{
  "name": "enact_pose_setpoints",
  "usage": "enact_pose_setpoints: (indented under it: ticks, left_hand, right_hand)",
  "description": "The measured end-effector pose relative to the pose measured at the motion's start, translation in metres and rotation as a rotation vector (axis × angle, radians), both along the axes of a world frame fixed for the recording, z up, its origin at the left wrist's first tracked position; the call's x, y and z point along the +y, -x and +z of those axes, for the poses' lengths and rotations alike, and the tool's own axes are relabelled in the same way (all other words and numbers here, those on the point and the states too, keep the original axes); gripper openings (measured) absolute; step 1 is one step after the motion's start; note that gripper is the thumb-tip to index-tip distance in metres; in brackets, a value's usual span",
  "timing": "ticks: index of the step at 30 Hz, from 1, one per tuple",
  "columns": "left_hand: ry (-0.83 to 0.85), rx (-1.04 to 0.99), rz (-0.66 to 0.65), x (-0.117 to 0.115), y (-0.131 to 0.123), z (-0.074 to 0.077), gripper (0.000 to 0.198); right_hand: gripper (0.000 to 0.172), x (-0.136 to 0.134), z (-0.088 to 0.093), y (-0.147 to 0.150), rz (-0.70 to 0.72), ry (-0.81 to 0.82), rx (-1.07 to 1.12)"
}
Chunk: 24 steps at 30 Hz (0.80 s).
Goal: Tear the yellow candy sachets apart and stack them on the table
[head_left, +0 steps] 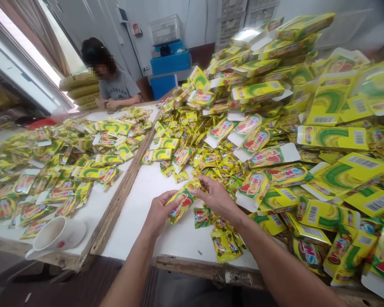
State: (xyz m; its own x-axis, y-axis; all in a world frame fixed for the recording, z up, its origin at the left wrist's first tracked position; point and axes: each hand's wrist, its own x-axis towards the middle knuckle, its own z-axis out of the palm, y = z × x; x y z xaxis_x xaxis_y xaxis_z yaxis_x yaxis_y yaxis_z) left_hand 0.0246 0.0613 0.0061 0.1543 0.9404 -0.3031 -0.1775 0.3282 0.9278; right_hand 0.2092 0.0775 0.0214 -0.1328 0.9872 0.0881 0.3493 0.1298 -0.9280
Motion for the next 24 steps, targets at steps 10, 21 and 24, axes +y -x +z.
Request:
enact_pose_setpoints:
  ticks: [10,21,24]
  left_hand:
    - [0.053,-0.096,0.000,-0.004,-0.001,0.002,0.041]
    - [0.010,-0.131,0.090,-0.001,-0.012,0.004,0.043]
    - [0.012,-0.143,0.133,-0.001,-0.010,0.005,0.044]
  right_hand:
    - [0.031,0.000,0.001,0.004,0.042,0.134,0.155]
    - [0.014,-0.003,-0.005,0.009,-0.192,-0.114,0.140]
    - [0.010,-0.004,0.000,0.007,-0.196,-0.238,0.019]
